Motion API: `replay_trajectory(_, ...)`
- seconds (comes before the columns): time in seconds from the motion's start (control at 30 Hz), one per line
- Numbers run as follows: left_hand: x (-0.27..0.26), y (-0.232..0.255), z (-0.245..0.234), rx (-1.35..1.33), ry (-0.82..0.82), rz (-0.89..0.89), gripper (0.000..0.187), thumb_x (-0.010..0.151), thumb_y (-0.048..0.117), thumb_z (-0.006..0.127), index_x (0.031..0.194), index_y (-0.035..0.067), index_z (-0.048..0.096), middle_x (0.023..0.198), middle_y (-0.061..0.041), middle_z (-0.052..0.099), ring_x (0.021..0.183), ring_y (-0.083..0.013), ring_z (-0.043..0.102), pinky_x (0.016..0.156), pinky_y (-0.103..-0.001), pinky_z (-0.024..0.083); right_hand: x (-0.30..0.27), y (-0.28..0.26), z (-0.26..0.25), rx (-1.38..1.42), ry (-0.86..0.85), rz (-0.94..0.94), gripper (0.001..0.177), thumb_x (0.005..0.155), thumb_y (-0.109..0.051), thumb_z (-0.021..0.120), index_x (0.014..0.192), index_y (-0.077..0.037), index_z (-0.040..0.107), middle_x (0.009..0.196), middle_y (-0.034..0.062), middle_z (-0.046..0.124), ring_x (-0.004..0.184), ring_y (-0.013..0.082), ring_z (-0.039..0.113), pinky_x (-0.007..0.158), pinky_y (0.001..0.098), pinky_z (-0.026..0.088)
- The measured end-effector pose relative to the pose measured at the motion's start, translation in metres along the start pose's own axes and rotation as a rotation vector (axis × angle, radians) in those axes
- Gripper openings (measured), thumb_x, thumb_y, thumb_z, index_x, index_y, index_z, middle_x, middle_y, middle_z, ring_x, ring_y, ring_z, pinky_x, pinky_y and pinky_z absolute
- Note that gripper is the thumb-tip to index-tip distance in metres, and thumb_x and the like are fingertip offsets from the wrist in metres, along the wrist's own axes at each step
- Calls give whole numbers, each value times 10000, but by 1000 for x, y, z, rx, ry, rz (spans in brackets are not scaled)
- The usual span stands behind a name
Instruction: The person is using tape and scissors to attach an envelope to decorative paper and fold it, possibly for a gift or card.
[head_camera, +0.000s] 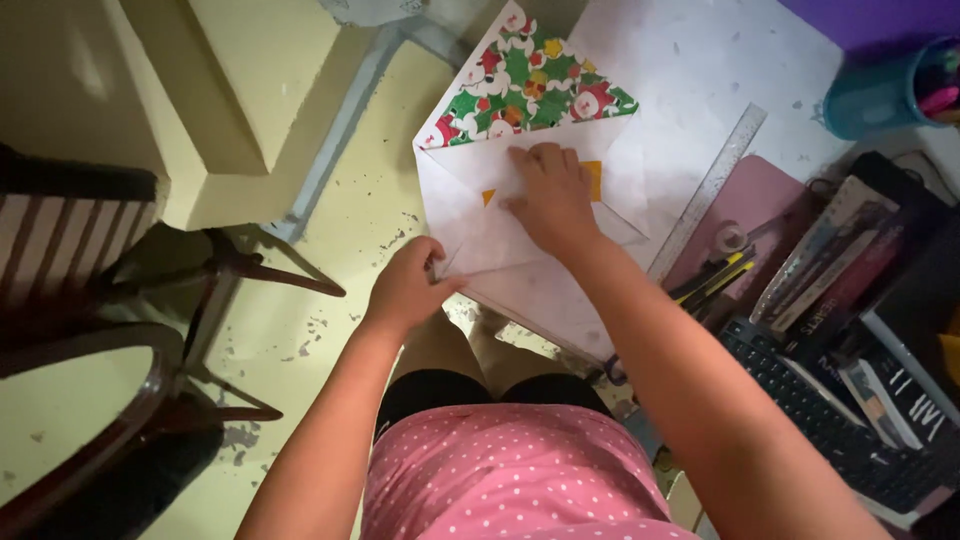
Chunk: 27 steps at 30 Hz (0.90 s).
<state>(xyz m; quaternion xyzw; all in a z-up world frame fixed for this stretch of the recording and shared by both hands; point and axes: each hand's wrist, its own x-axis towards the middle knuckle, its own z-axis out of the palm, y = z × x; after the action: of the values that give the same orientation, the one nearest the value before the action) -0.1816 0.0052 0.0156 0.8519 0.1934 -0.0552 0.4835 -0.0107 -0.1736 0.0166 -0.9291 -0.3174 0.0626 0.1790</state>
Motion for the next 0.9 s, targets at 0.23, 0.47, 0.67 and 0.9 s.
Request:
replay_trajectory(0.23, -3, -15, 15, 19, -31, -117, 492, 772, 278, 863, 1112, 30, 610, 938, -139, 675, 819, -292, 651, 759, -399, 526, 37, 22, -5, 141, -175, 54, 480, 739, -234, 871, 1151, -92, 670, 1159, 182, 619, 1121, 429, 534, 901, 513, 458)
replay_trajectory(0.47, -4, -17, 12, -18, -30, -59, 487, 780, 278, 855, 1128, 33, 619, 1051, -151, 696, 944, -312, 671, 833, -401, 530, 54, 25, -23, 125, -387, -50, 255, 834, -221, 788, 952, -31, 665, 1011, 199, 675, 957, 401, 635, 813, 477, 494)
replay_trajectory(0.67, -8, -10, 4, -33, -74, -98, 479, 801, 263, 840, 1160, 56, 600, 1130, -138, 678, 1006, -316, 650, 873, -404, 513, 58, 25, -25, 74, -465, -44, 237, 910, -256, 731, 928, -34, 651, 918, 181, 684, 897, 398, 647, 771, 491, 484)
replay_trajectory(0.9, -11, -23, 4, -132, -63, 22, 416, 842, 217, 791, 1155, 41, 582, 1198, -147, 661, 1053, -323, 660, 907, -402, 520, 62, 28, -17, 18, -456, -99, 229, 922, -243, 715, 942, -24, 650, 966, 203, 682, 932, 421, 641, 795, 501, 484)
